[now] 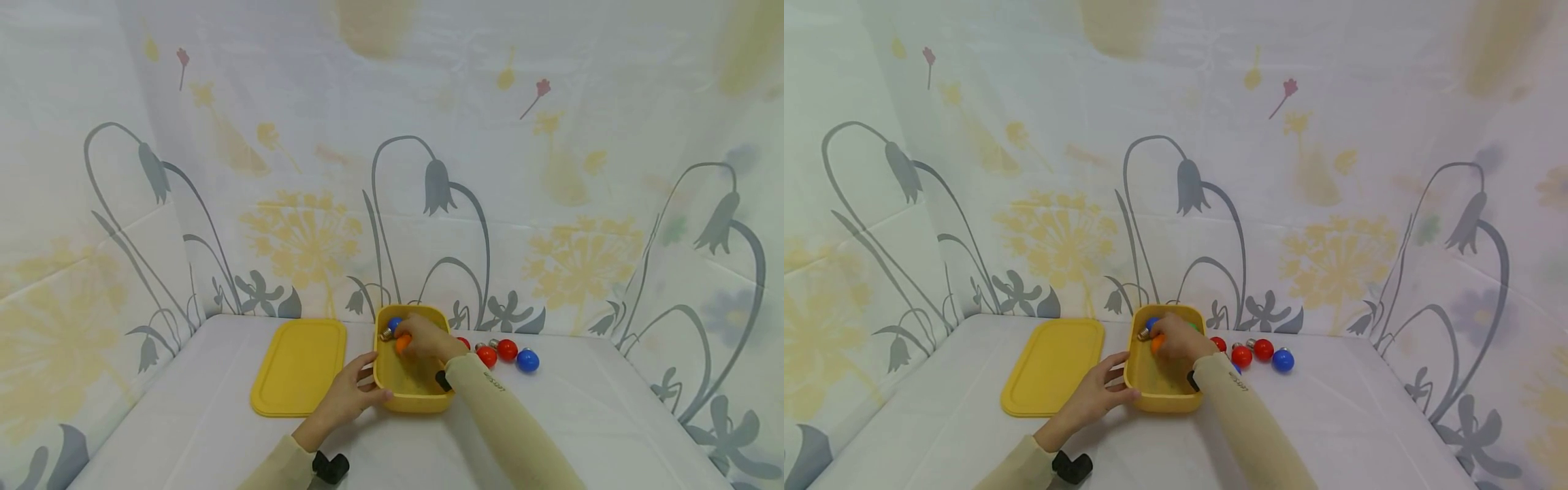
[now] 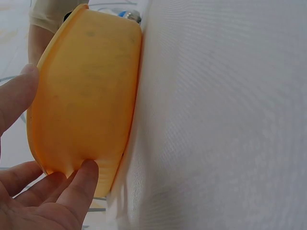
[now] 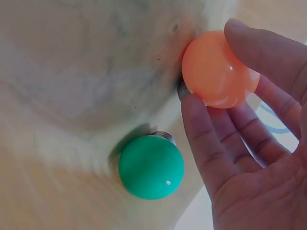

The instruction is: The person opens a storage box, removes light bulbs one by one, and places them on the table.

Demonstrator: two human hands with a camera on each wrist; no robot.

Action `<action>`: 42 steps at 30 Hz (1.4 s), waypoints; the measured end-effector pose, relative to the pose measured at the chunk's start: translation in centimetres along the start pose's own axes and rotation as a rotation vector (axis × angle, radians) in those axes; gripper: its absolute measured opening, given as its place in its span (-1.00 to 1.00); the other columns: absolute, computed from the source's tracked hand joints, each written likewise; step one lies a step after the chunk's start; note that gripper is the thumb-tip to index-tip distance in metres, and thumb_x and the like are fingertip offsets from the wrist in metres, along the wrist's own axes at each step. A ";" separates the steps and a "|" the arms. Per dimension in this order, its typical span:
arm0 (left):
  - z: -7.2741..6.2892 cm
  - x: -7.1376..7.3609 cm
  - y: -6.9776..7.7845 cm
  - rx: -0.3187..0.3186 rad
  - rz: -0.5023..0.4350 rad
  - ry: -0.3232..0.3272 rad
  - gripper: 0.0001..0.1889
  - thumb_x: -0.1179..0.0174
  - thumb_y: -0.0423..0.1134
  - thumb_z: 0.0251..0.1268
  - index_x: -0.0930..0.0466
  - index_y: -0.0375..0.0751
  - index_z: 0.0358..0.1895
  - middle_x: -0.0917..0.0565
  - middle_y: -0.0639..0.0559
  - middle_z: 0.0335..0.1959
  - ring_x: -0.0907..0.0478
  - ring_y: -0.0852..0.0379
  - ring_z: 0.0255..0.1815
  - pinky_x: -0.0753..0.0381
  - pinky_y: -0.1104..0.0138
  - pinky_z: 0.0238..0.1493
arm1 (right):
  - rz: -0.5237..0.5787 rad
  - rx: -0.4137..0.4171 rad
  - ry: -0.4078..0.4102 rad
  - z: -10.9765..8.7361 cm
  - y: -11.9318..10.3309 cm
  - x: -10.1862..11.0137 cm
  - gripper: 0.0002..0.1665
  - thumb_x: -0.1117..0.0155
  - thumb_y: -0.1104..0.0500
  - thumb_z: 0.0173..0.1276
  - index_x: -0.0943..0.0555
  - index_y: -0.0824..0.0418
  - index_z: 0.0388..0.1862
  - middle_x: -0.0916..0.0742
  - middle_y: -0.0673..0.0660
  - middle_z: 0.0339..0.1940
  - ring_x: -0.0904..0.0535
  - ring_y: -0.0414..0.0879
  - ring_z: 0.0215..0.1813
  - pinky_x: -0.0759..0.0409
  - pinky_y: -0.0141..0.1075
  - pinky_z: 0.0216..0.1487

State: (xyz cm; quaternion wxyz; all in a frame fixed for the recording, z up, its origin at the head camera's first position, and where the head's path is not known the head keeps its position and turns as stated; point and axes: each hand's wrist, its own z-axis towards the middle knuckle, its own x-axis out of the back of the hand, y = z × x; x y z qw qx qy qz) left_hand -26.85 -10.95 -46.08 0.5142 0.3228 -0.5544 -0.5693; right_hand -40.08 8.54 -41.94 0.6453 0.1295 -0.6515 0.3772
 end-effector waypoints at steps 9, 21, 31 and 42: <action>0.2 -0.1 0.0 0.005 -0.006 -0.005 -0.14 -0.36 -0.29 0.15 -0.05 -0.40 0.44 -0.18 -0.42 0.40 -0.32 -0.31 0.31 -0.53 0.11 0.15 | 0.024 -0.003 -0.033 -0.4 -0.6 0.3 -0.67 -0.41 0.35 0.00 -0.70 0.20 -0.18 -0.52 0.05 -0.23 -0.39 -0.08 -0.22 -0.43 -0.27 -0.18; 0.2 -0.1 0.4 -0.002 -0.009 -0.013 -0.13 -0.37 -0.28 0.15 -0.04 -0.42 0.44 -0.18 -0.41 0.40 -0.33 -0.29 0.31 -0.54 0.13 0.14 | 0.008 0.105 0.058 -0.5 -1.2 2.0 -0.71 -0.46 0.28 0.04 -0.65 0.21 -0.21 -0.62 0.03 -0.25 -0.45 -0.09 -0.22 -0.51 -0.27 -0.16; 0.1 0.1 0.2 0.007 0.014 -0.018 -0.12 -0.37 -0.23 0.15 -0.04 -0.41 0.45 -0.15 -0.43 0.41 -0.31 -0.32 0.31 -0.54 0.10 0.14 | 0.065 0.028 0.106 -2.3 -1.9 4.0 -0.63 -0.37 0.23 0.13 -0.63 0.07 -0.04 -0.53 0.03 -0.10 -0.45 -0.11 -0.15 -0.54 -0.29 -0.07; -0.2 0.0 0.3 0.011 0.016 -0.002 -0.11 -0.39 -0.25 0.12 -0.05 -0.44 0.43 -0.17 -0.44 0.39 -0.35 -0.31 0.29 -0.55 0.12 0.13 | 0.108 -0.027 0.162 -7.3 -1.5 5.3 -0.58 -0.37 0.17 0.22 -0.59 0.06 0.09 -0.50 -0.04 -0.04 -0.43 -0.11 -0.07 -0.58 -0.21 0.03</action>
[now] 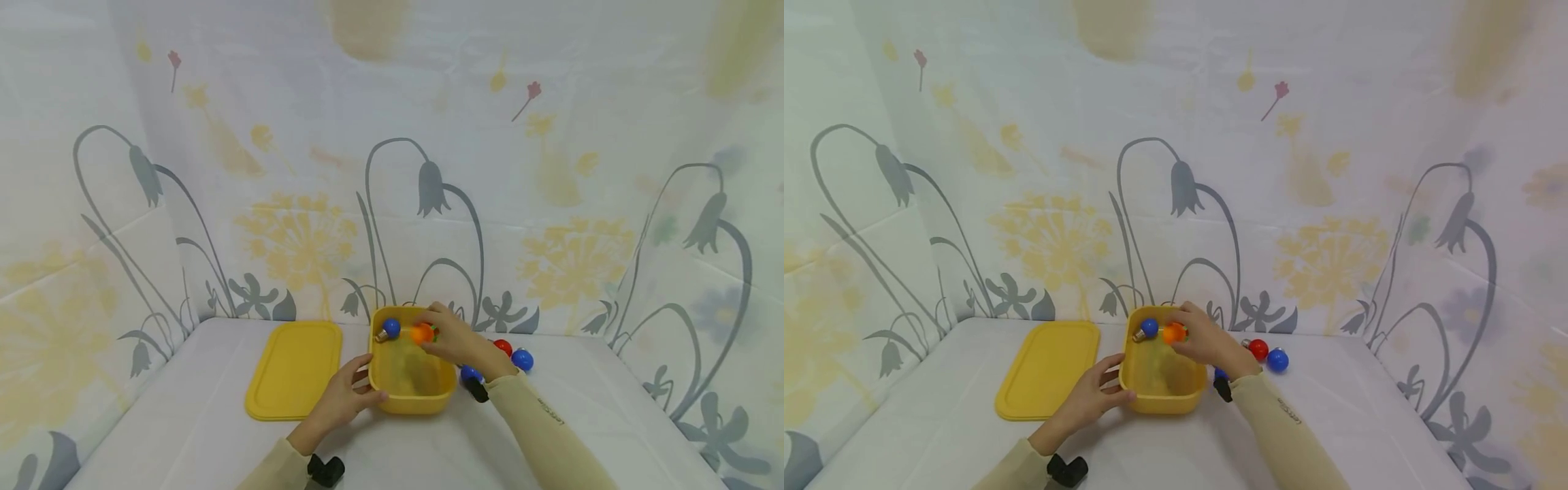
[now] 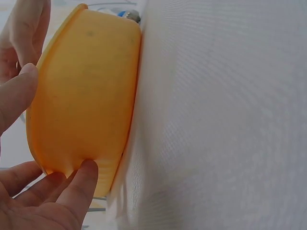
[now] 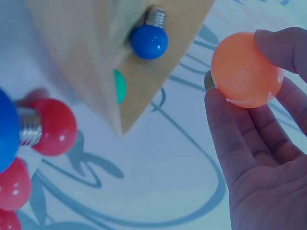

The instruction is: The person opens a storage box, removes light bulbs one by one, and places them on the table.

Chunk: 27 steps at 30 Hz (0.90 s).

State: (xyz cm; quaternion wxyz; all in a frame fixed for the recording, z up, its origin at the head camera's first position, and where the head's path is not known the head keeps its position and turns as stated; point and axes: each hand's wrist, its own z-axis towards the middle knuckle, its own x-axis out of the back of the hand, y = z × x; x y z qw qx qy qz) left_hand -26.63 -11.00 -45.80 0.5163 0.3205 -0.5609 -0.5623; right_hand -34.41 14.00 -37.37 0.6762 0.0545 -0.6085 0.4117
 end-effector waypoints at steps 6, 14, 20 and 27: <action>0.0 0.1 -0.1 0.005 0.017 0.008 -0.10 -0.39 -0.25 0.12 -0.05 -0.43 0.44 -0.18 -0.43 0.39 -0.35 -0.30 0.28 -0.55 0.13 0.13 | 0.028 0.009 0.056 -2.5 1.4 1.2 -0.59 -0.37 0.21 0.20 -0.59 0.09 0.06 -0.50 -0.03 -0.06 -0.46 -0.12 -0.08 -0.61 -0.20 -0.02; 0.0 0.0 0.0 0.013 0.011 0.003 -0.11 -0.38 -0.26 0.14 -0.03 -0.42 0.45 -0.18 -0.42 0.40 -0.33 -0.29 0.31 -0.53 0.12 0.15 | -0.014 0.035 0.145 -5.7 4.1 1.4 -0.59 -0.41 0.26 0.13 -0.61 0.07 -0.01 -0.53 -0.08 -0.12 -0.49 -0.15 -0.08 -0.64 -0.20 -0.03; 0.0 -0.1 -0.1 0.010 0.009 0.000 -0.11 -0.38 -0.26 0.14 -0.03 -0.43 0.44 -0.17 -0.42 0.40 -0.32 -0.31 0.31 -0.53 0.10 0.15 | -0.032 0.015 0.196 -8.3 5.3 1.5 -0.60 -0.44 0.30 0.06 -0.63 0.09 -0.08 -0.54 -0.08 -0.15 -0.48 -0.18 -0.14 -0.64 -0.18 -0.05; 0.1 -0.1 -0.2 0.006 0.001 0.002 -0.10 -0.39 -0.24 0.13 -0.03 -0.43 0.44 -0.16 -0.42 0.41 -0.32 -0.30 0.31 -0.54 0.14 0.14 | 0.003 -0.039 0.179 -10.5 6.4 1.3 -0.57 -0.45 0.36 0.03 -0.60 0.16 -0.08 -0.54 -0.03 -0.13 -0.52 -0.13 -0.10 -0.65 -0.18 -0.01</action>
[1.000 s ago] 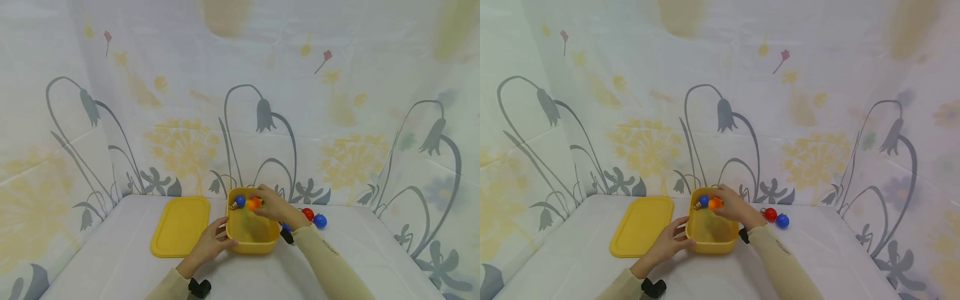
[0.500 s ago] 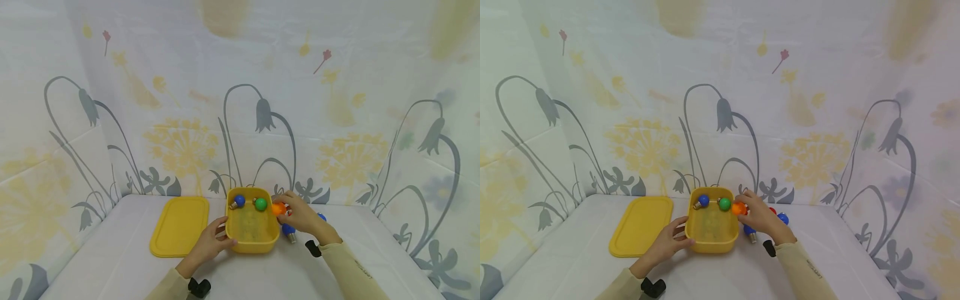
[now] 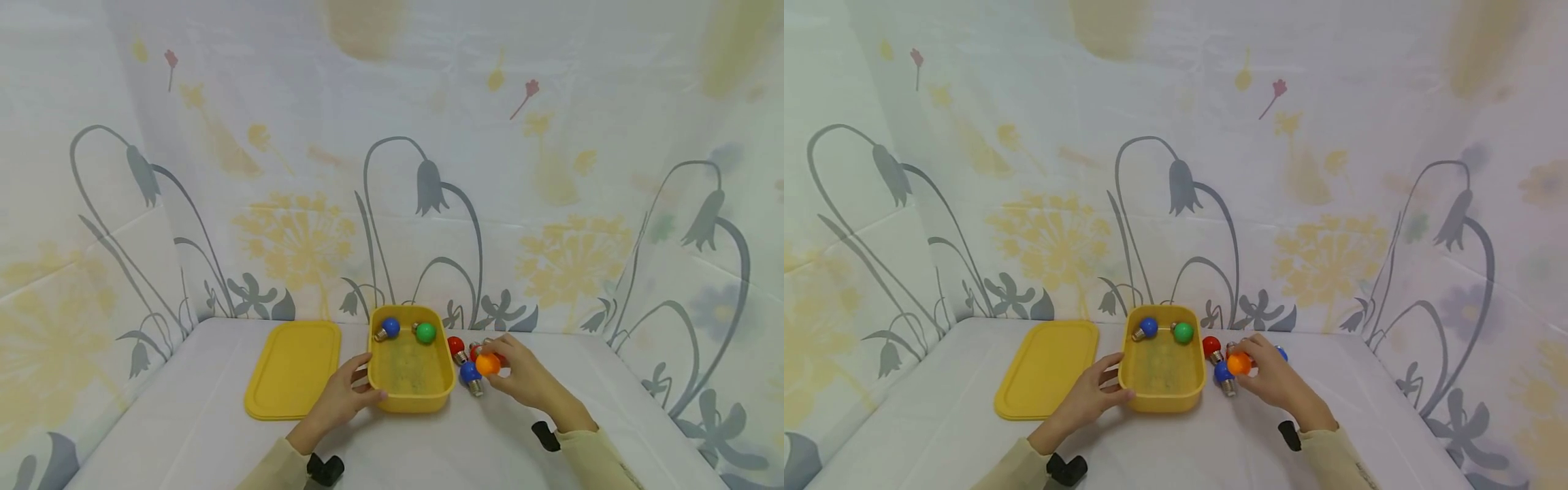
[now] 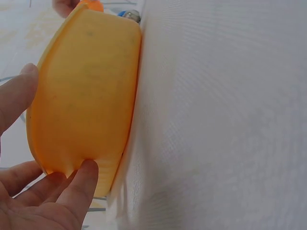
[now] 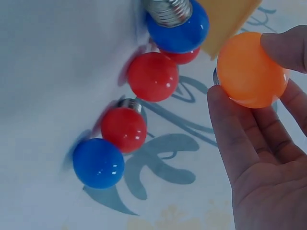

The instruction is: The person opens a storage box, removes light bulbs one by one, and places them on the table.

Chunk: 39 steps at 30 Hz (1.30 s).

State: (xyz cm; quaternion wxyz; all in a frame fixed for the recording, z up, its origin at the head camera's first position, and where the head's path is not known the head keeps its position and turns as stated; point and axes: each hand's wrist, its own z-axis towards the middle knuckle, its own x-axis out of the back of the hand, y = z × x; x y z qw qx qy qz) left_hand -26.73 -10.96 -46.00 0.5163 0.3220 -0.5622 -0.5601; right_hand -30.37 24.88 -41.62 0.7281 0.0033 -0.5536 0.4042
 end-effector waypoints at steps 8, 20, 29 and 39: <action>0.2 0.1 -0.2 0.011 0.021 0.000 -0.12 -0.39 -0.22 0.13 -0.07 -0.40 0.44 -0.17 -0.38 0.41 -0.32 -0.28 0.32 -0.53 0.16 0.15 | -0.026 -0.090 -0.041 -1.3 1.0 -0.3 -0.57 -0.46 0.36 -0.01 -0.58 0.12 -0.13 -0.52 -0.03 -0.16 -0.47 -0.13 -0.12 -0.65 -0.23 -0.05; 0.0 0.0 0.0 0.007 0.006 0.001 -0.12 -0.38 -0.23 0.14 -0.06 -0.41 0.44 -0.15 -0.39 0.42 -0.31 -0.28 0.32 -0.53 0.17 0.15 | 0.012 -0.107 -0.059 -2.1 2.6 -1.0 -0.59 -0.46 0.38 -0.04 -0.58 0.11 -0.20 -0.52 -0.01 -0.18 -0.51 -0.08 -0.13 -0.67 -0.19 -0.07; 0.2 0.1 0.0 -0.003 0.016 -0.006 -0.13 -0.38 -0.22 0.14 -0.06 -0.40 0.44 -0.17 -0.37 0.42 -0.31 -0.27 0.33 -0.52 0.17 0.17 | 0.010 -0.170 -0.102 -1.9 3.0 -1.5 -0.61 -0.40 0.39 -0.02 -0.57 0.09 -0.20 -0.53 -0.01 -0.14 -0.51 -0.08 -0.09 -0.62 -0.12 0.00; -0.1 0.1 0.1 -0.012 0.002 -0.010 -0.12 -0.37 -0.24 0.16 -0.03 -0.43 0.44 -0.15 -0.42 0.41 -0.31 -0.30 0.32 -0.54 0.14 0.15 | 0.015 -0.197 -0.115 -1.7 2.7 -1.7 -0.61 -0.40 0.40 0.02 -0.59 0.13 -0.15 -0.53 0.03 -0.09 -0.52 0.00 -0.02 -0.58 -0.01 0.08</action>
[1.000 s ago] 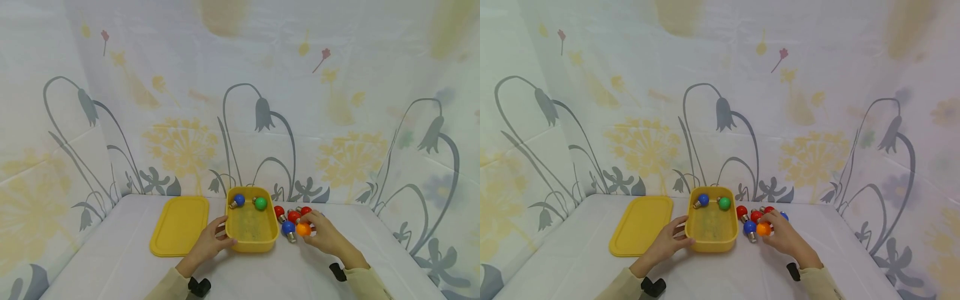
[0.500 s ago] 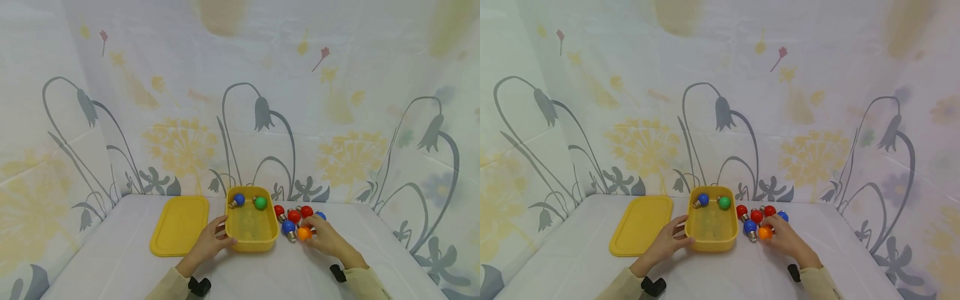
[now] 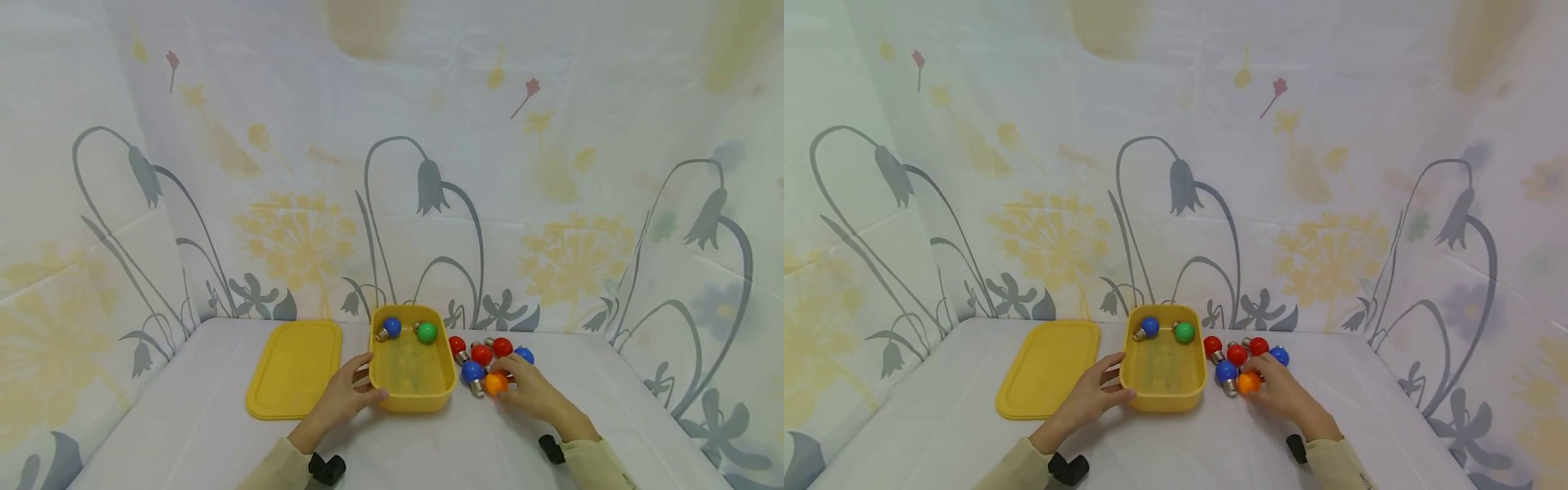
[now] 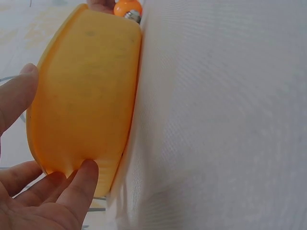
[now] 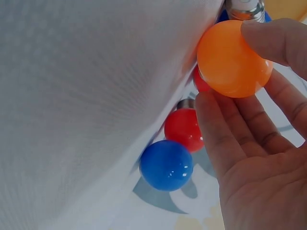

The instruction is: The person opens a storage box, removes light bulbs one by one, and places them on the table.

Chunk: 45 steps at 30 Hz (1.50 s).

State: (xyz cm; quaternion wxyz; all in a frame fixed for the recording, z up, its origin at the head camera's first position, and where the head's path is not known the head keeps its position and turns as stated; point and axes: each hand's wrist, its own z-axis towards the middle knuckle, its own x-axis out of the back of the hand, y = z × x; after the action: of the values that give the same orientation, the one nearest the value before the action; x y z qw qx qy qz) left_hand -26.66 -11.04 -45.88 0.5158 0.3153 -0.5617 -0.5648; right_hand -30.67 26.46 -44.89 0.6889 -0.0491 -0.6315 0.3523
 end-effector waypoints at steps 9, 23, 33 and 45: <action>0.1 0.1 0.1 0.009 -0.005 0.008 -0.11 -0.38 -0.22 0.14 -0.03 -0.41 0.45 -0.15 -0.40 0.41 -0.32 -0.29 0.32 -0.53 0.14 0.16 | 0.006 -0.029 -0.008 0.1 0.1 0.0 -0.59 -0.45 0.31 0.07 -0.60 0.11 -0.08 -0.55 0.04 -0.03 -0.52 -0.02 -0.02 -0.59 -0.03 0.08; -0.1 0.0 0.0 0.010 -0.007 0.013 -0.10 -0.40 -0.23 0.12 -0.04 -0.42 0.44 -0.16 -0.41 0.40 -0.34 -0.30 0.30 -0.55 0.15 0.14 | -0.011 -0.036 -0.003 -0.2 -0.2 0.2 -0.54 -0.48 0.21 0.08 -0.59 0.16 -0.01 -0.57 0.06 -0.01 -0.52 0.00 0.00 -0.58 0.00 0.06; 0.1 0.0 0.0 0.028 -0.008 0.007 -0.11 -0.39 -0.21 0.13 -0.05 -0.41 0.44 -0.18 -0.39 0.40 -0.33 -0.28 0.31 -0.54 0.17 0.14 | -0.074 0.064 0.108 -0.2 -0.6 1.1 -0.58 -0.41 0.10 0.21 -0.60 0.23 0.02 -0.63 0.10 -0.04 -0.54 0.10 0.00 -0.58 0.03 0.05; 0.2 0.1 -0.2 0.022 0.002 0.008 -0.10 -0.40 -0.20 0.12 -0.06 -0.41 0.44 -0.17 -0.40 0.40 -0.32 -0.29 0.31 -0.54 0.18 0.14 | -0.111 0.207 0.145 2.5 -4.9 2.4 -0.62 -0.39 0.07 0.23 -0.60 0.16 -0.01 -0.64 0.04 -0.05 -0.56 0.03 0.00 -0.57 0.02 0.08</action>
State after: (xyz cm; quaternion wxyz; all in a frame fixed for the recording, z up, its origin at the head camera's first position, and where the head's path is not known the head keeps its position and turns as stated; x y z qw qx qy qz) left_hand -26.93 -11.07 -46.02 0.5153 0.3227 -0.5661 -0.5567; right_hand -30.92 23.16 -39.88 0.7526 0.0319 -0.5421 0.3724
